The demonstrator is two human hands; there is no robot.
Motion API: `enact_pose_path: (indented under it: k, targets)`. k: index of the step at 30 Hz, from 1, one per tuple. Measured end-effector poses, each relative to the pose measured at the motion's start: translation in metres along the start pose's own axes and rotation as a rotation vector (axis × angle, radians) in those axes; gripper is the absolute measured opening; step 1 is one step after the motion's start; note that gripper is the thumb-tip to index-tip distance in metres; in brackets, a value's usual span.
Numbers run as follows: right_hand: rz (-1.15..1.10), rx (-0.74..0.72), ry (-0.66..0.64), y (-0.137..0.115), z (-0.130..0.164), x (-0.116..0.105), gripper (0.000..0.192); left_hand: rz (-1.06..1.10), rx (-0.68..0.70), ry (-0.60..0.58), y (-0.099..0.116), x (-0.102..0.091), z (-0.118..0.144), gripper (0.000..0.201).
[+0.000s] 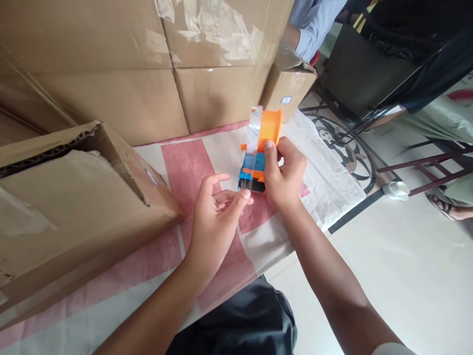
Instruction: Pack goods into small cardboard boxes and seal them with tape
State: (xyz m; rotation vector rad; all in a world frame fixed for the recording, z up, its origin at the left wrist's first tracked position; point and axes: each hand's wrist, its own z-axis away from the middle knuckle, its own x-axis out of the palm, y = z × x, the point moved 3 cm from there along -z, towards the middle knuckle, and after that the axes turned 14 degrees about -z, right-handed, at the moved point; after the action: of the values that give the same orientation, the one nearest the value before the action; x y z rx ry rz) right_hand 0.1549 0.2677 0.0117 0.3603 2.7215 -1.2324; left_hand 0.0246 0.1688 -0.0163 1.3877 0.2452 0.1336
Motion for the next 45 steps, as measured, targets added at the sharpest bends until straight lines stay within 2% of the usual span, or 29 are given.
enact_pose_path:
  k: [12, 26, 29, 35, 45]
  targets:
    - [-0.121, 0.199, 0.058, 0.011, -0.005, -0.005, 0.062, -0.019, -0.030, -0.067, -0.007, 0.006, 0.001, 0.028]
    - [-0.235, 0.405, 0.070, 0.019, -0.002, -0.002, 0.064, -0.184, 0.087, -0.057, -0.009, 0.005, 0.001, 0.025]
    - [-0.187, 0.418, 0.068, 0.018, -0.001, -0.001, 0.063, -0.195, 0.114, -0.047, -0.007, 0.005, 0.003, 0.024]
    - [-0.134, 0.337, 0.098, 0.013, -0.002, 0.000, 0.063, -0.146, 0.150, -0.051, -0.005, 0.005, 0.007, 0.028]
    - [-0.236, 0.462, 0.124, 0.020, -0.002, -0.004, 0.062, -0.190, 0.097, -0.071, -0.007, 0.007, 0.003, 0.029]
